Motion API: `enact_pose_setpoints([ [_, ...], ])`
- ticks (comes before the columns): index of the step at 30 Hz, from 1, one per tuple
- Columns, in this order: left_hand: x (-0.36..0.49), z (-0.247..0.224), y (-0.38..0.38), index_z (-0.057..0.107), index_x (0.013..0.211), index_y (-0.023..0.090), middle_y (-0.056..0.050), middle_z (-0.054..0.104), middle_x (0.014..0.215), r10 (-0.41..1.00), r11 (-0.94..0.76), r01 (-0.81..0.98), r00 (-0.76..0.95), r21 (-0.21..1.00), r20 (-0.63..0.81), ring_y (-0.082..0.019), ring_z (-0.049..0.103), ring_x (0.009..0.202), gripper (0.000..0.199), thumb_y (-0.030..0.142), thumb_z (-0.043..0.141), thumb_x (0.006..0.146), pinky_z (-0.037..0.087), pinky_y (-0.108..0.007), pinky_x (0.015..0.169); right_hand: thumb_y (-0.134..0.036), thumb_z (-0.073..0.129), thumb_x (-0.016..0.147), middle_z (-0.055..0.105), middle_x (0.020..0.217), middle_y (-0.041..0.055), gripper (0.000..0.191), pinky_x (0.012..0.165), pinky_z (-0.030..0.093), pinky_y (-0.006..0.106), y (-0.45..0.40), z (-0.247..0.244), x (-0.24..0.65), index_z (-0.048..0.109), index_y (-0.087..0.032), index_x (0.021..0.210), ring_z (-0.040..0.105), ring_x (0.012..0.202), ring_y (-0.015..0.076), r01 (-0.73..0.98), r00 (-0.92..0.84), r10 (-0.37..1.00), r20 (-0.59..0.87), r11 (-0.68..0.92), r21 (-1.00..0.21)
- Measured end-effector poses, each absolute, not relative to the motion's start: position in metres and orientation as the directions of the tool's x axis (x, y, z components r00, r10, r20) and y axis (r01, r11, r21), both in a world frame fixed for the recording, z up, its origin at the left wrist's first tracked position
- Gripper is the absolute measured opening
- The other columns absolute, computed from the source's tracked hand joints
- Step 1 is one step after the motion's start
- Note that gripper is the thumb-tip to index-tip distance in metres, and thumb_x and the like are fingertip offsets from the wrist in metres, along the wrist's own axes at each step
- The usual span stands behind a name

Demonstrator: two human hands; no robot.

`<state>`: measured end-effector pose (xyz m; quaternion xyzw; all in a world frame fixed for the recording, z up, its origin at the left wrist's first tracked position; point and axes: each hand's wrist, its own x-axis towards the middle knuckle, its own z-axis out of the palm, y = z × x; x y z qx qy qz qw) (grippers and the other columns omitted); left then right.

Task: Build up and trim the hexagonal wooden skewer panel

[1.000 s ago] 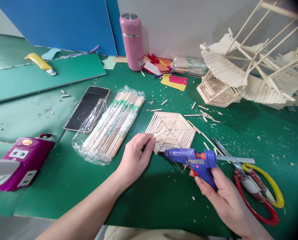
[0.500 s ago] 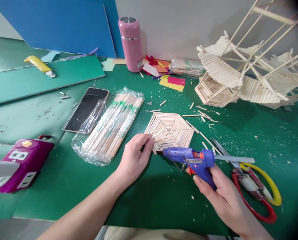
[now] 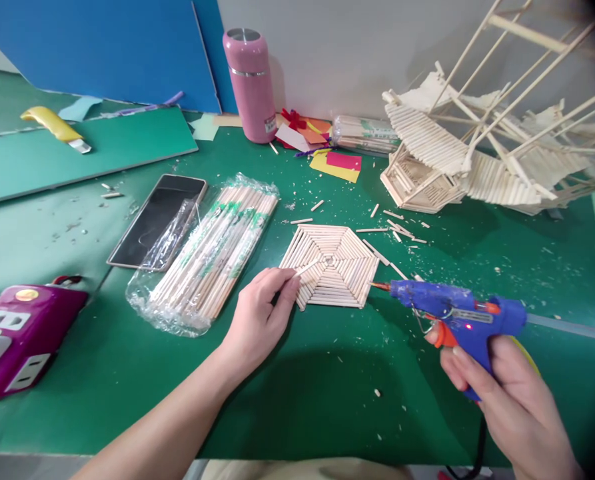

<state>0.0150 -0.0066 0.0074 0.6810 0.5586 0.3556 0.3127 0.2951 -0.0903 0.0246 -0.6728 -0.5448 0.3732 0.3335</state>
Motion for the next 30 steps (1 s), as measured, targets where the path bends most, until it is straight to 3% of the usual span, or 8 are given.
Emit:
enact_pose_setpoints([
  [4,0.014,0.006,-0.007,0.058,0.084,0.015,-0.003,0.058,0.074,0.982,-0.187,0.538,0.125,0.822,0.142,-0.014,0.054,0.068,0.015,0.025,0.047,0.088,0.042,-0.025,0.063,-0.036,0.052,0.084,0.056,0.064,0.0000,0.018,0.047,0.048,0.024,-0.106,0.018,0.307,0.055,-0.022,0.094,0.052,0.051,0.0137,0.567,0.134,0.977,-0.168,-0.214,-0.795],
  [13,0.014,0.006,-0.006,0.058,0.084,0.016,-0.002,0.058,0.073,0.984,-0.177,0.550,0.119,0.816,0.133,-0.014,0.055,0.066,0.015,0.026,0.047,0.087,0.042,-0.025,0.062,-0.034,0.048,0.086,0.058,0.066,0.0001,0.023,0.047,0.050,0.020,-0.109,0.018,0.305,0.053,-0.024,0.107,0.056,0.051,0.0141,0.747,0.015,0.996,-0.084,-0.067,-0.662],
  [16,0.014,0.005,-0.006,0.058,0.084,0.016,-0.002,0.058,0.073,0.985,-0.173,0.567,0.117,0.805,0.129,-0.013,0.054,0.064,0.015,0.027,0.048,0.087,0.042,-0.025,0.061,-0.036,0.048,0.086,0.061,0.075,0.0015,0.025,0.049,0.052,0.021,-0.111,0.018,0.305,0.052,-0.025,0.108,0.058,0.055,0.0147,0.748,0.022,0.995,-0.101,-0.083,-0.659],
  [30,0.014,0.006,-0.006,0.058,0.084,0.017,-0.001,0.058,0.071,0.985,-0.174,0.579,0.112,0.796,0.133,-0.013,0.054,0.063,0.014,0.027,0.048,0.087,0.042,-0.023,0.059,-0.039,0.048,0.086,0.061,0.078,0.0025,0.026,0.052,0.051,0.021,-0.111,0.019,0.301,0.054,-0.025,0.106,0.060,0.064,0.0163,0.718,0.086,0.987,-0.135,-0.155,-0.679],
])
